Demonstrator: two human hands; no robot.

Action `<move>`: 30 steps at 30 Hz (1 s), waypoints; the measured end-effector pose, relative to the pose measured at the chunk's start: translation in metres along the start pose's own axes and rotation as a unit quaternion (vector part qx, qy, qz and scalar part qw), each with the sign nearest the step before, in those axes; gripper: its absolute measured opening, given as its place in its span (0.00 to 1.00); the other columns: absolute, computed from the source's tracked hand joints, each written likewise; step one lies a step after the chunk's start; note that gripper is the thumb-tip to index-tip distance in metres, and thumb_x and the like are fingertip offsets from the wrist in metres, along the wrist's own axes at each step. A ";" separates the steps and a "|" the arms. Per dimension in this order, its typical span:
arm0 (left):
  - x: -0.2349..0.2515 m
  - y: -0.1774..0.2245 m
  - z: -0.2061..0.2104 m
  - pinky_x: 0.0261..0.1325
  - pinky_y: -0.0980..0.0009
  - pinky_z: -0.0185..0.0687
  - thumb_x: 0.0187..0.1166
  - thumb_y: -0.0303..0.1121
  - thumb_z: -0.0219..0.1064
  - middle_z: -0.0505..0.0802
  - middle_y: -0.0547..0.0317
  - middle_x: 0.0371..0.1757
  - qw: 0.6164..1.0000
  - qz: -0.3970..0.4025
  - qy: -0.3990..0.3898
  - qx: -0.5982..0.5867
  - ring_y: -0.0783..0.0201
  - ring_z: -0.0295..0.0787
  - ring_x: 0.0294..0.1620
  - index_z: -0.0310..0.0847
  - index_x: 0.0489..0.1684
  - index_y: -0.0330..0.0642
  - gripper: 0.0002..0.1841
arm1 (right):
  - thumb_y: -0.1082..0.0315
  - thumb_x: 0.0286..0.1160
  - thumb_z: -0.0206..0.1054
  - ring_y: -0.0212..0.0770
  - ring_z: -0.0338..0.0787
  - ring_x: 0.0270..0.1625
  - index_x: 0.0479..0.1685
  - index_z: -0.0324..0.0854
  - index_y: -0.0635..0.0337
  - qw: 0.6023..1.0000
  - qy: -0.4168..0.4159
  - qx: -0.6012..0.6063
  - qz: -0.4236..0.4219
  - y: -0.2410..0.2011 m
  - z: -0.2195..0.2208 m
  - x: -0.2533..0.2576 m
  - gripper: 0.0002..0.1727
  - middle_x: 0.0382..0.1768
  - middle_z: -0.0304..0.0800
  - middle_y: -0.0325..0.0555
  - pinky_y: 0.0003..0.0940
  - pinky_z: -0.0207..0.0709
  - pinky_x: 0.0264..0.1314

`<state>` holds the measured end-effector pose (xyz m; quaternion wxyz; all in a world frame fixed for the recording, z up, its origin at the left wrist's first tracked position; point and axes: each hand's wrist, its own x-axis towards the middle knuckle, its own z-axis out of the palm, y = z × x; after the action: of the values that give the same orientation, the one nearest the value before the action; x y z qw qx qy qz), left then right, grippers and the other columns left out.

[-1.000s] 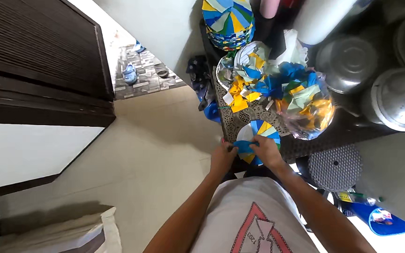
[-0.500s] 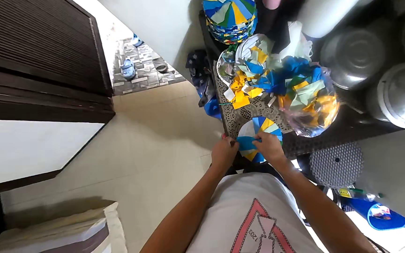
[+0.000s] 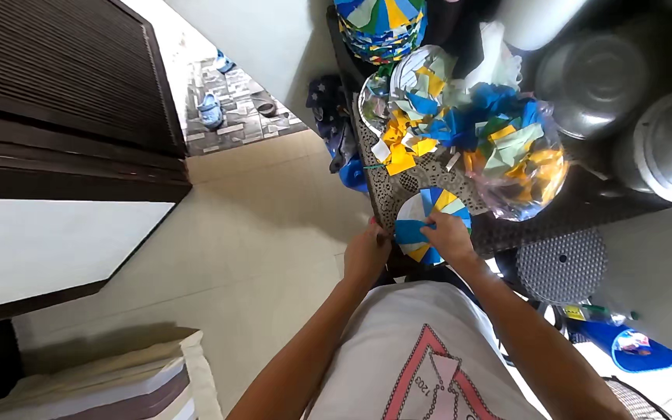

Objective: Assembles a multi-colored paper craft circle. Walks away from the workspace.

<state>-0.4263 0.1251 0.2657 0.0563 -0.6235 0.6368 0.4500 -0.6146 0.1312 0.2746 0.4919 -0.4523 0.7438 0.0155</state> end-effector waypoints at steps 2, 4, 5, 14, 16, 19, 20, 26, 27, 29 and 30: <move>-0.002 -0.009 0.006 0.60 0.48 0.83 0.85 0.30 0.58 0.92 0.42 0.56 0.997 0.068 0.042 -0.005 0.46 0.91 0.54 0.86 0.59 0.33 0.14 | 0.63 0.86 0.64 0.56 0.93 0.57 0.62 0.86 0.63 1.000 0.001 -0.004 0.000 0.000 0.000 0.000 0.16 0.55 0.92 0.60 0.57 0.81 0.66; -0.001 -0.020 0.017 0.57 0.48 0.87 0.84 0.28 0.58 0.93 0.40 0.58 0.982 0.157 0.105 0.002 0.44 0.93 0.53 0.89 0.59 0.35 0.15 | 0.62 0.86 0.64 0.55 0.93 0.57 0.62 0.86 0.62 1.000 0.002 -0.012 0.002 -0.002 0.000 -0.001 0.16 0.54 0.92 0.59 0.56 0.81 0.65; 0.001 -0.023 0.021 0.56 0.48 0.87 0.84 0.27 0.59 0.93 0.39 0.57 0.974 0.189 0.127 0.007 0.43 0.93 0.53 0.90 0.60 0.37 0.15 | 0.62 0.86 0.64 0.55 0.93 0.56 0.62 0.86 0.62 1.000 0.003 -0.013 0.002 -0.002 0.000 -0.001 0.16 0.54 0.93 0.59 0.56 0.81 0.65; 0.011 -0.030 0.035 0.53 0.47 0.89 0.83 0.28 0.61 0.91 0.36 0.56 0.948 0.258 0.187 0.021 0.41 0.92 0.51 0.93 0.58 0.41 0.15 | 0.62 0.86 0.65 0.55 0.93 0.54 0.60 0.87 0.61 1.000 0.012 -0.010 0.007 -0.001 0.003 0.001 0.15 0.51 0.93 0.58 0.57 0.82 0.63; 0.012 -0.030 0.036 0.51 0.48 0.89 0.82 0.27 0.62 0.91 0.35 0.56 0.944 0.265 0.195 0.028 0.40 0.92 0.49 0.93 0.57 0.41 0.14 | 0.62 0.86 0.65 0.55 0.94 0.54 0.60 0.87 0.61 1.000 0.016 -0.009 0.007 -0.001 0.003 0.001 0.15 0.51 0.93 0.58 0.58 0.82 0.62; 0.014 -0.033 0.038 0.48 0.47 0.89 0.81 0.26 0.63 0.91 0.34 0.56 0.938 0.275 0.204 0.055 0.38 0.92 0.47 0.93 0.57 0.42 0.15 | 0.61 0.86 0.65 0.56 0.93 0.55 0.60 0.87 0.61 1.000 0.016 -0.013 0.007 -0.001 0.003 0.001 0.15 0.51 0.93 0.58 0.59 0.81 0.63; 0.014 -0.034 0.038 0.48 0.46 0.89 0.80 0.26 0.63 0.91 0.33 0.56 0.935 0.280 0.207 0.066 0.37 0.93 0.48 0.93 0.58 0.42 0.15 | 0.61 0.86 0.65 0.56 0.93 0.55 0.60 0.87 0.61 1.000 0.016 -0.016 0.007 -0.001 0.003 0.001 0.15 0.51 0.94 0.58 0.59 0.81 0.63; 0.016 -0.040 0.042 0.43 0.47 0.90 0.76 0.23 0.64 0.92 0.33 0.52 0.915 0.312 0.234 0.106 0.35 0.93 0.46 0.94 0.56 0.42 0.16 | 0.62 0.85 0.66 0.60 0.92 0.56 0.59 0.86 0.60 0.999 0.042 -0.021 0.002 -0.002 0.002 -0.004 0.14 0.50 0.93 0.59 0.63 0.80 0.61; 0.017 -0.040 0.041 0.43 0.47 0.90 0.77 0.23 0.64 0.92 0.33 0.52 0.915 0.312 0.233 0.105 0.35 0.93 0.46 0.94 0.56 0.42 0.16 | 0.62 0.85 0.66 0.61 0.92 0.57 0.60 0.86 0.59 0.998 0.049 -0.031 0.003 -0.003 0.001 -0.005 0.14 0.50 0.93 0.59 0.63 0.80 0.60; 0.017 -0.039 0.040 0.44 0.46 0.90 0.77 0.24 0.63 0.92 0.33 0.53 0.919 0.307 0.228 0.098 0.36 0.93 0.46 0.94 0.55 0.42 0.15 | 0.65 0.86 0.65 0.63 0.92 0.59 0.62 0.85 0.59 0.995 0.074 -0.065 -0.003 -0.002 0.000 -0.009 0.14 0.53 0.93 0.60 0.65 0.80 0.59; 0.017 -0.039 0.040 0.43 0.46 0.90 0.77 0.24 0.64 0.92 0.33 0.53 0.920 0.307 0.226 0.090 0.36 0.93 0.45 0.94 0.55 0.41 0.15 | 0.66 0.85 0.65 0.64 0.92 0.58 0.63 0.84 0.59 0.992 0.102 -0.079 -0.019 0.001 0.002 -0.011 0.14 0.54 0.93 0.60 0.65 0.81 0.58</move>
<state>-0.4169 0.1450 0.2119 -0.1743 -0.4744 0.8307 0.2334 -0.6128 0.1401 0.2816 0.3768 -0.5030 0.7776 0.0183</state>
